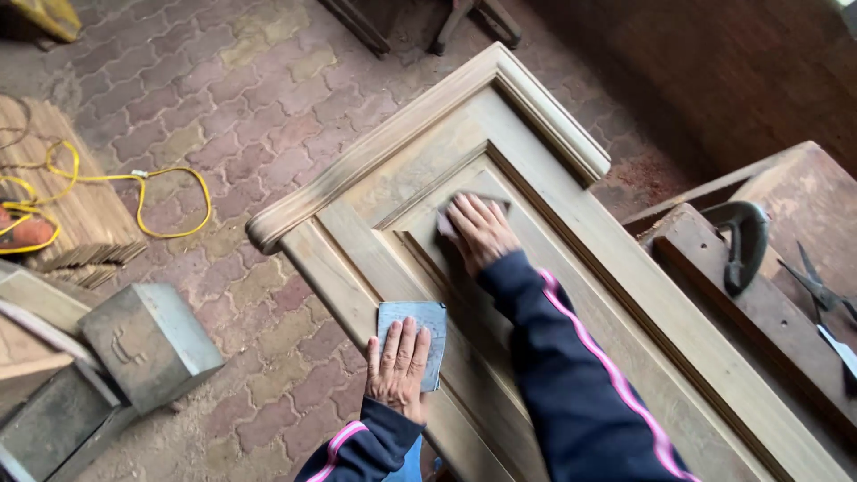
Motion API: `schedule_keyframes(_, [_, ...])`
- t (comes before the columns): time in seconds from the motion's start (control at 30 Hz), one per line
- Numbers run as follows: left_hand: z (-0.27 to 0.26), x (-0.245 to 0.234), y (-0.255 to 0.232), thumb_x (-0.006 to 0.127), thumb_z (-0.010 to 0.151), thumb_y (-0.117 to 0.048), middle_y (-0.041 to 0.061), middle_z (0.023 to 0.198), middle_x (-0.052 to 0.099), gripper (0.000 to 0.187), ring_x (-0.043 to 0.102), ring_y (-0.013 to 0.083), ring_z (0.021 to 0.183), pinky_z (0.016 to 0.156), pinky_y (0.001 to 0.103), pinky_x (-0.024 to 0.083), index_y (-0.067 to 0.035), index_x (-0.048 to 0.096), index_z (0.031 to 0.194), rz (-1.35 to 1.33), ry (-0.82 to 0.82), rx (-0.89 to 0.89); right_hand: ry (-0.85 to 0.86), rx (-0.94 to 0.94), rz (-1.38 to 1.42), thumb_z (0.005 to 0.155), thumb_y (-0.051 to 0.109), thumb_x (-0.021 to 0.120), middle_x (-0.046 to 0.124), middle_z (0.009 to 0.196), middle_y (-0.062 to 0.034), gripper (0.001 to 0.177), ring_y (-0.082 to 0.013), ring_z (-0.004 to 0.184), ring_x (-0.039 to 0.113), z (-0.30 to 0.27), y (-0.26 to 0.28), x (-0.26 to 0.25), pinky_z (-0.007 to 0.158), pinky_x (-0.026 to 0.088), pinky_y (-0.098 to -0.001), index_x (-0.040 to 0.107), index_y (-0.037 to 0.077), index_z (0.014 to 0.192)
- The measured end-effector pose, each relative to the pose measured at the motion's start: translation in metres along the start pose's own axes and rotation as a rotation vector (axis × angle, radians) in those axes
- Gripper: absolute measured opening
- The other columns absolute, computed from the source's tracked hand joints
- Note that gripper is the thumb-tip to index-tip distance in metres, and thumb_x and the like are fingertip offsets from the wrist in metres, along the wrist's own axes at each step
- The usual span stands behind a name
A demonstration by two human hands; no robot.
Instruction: Sanding a large wooden panel using sandpaper by hand.
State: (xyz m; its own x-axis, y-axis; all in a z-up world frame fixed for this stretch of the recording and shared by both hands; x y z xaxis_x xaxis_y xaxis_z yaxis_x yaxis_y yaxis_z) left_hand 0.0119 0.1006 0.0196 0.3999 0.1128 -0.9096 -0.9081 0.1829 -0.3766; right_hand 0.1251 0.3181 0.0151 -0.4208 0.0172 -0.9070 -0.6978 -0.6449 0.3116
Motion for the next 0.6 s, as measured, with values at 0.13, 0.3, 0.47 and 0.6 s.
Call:
schedule_keyframes(0.13, [0.009,-0.009,-0.007,0.064,0.079,-0.023,0.024,0.159,0.037,0.078,0.034,0.0409,0.148,0.122,0.055,0.020,0.001,0.042,0.150,-0.022,-0.096,0.072,0.000,0.013,0.042,0.096,0.021,0.058,0.047,0.154,-0.0196,0.053,-0.0363,0.147,0.042,-0.151,-0.013,-0.074,0.118,0.035,-0.0554,0.051,0.004,0.146])
schedule_keyframes(0.3, [0.020,0.004,-0.003,0.065,0.079,-0.024,0.028,0.152,0.039,0.073,0.037,0.0427,0.142,0.122,0.054,0.025,0.004,0.043,0.143,-0.017,-0.005,0.085,0.025,0.312,-0.140,0.093,0.025,0.056,0.058,0.143,-0.0183,0.047,-0.0338,0.140,0.051,-0.293,-0.037,-0.125,0.117,0.035,-0.0533,0.059,0.007,0.137])
schedule_keyframes(0.47, [0.023,-0.003,-0.012,0.063,0.091,-0.034,0.022,0.163,0.031,0.077,0.028,0.0392,0.152,0.124,0.054,0.018,-0.006,0.034,0.157,0.033,-0.083,0.141,-0.198,0.115,-0.092,0.100,0.022,0.056,0.059,0.145,-0.0220,0.044,-0.0362,0.137,0.055,-0.148,-0.028,-0.086,0.117,0.038,-0.0552,0.058,0.002,0.140])
schedule_keyframes(0.6, [0.029,0.009,-0.016,0.060,0.091,-0.035,0.023,0.163,0.029,0.078,0.026,0.0405,0.151,0.122,0.056,0.014,-0.005,0.030,0.157,0.075,0.037,0.146,-0.273,0.059,-0.005,0.088,0.019,0.070,0.058,0.143,-0.0227,0.052,-0.0411,0.137,0.053,-0.013,-0.016,-0.017,0.111,0.040,-0.0569,0.061,0.001,0.136])
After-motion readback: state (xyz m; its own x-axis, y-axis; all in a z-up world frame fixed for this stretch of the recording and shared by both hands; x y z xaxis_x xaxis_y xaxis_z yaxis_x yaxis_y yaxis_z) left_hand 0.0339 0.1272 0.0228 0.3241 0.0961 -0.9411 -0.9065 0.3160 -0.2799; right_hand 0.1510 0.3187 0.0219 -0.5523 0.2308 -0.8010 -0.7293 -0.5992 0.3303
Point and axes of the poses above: each hand's wrist, its own z-axis towards the middle knuckle, its own x-axis out of the palm, y = z × x, the point moved 10 cm from there along z, towards the middle knuckle
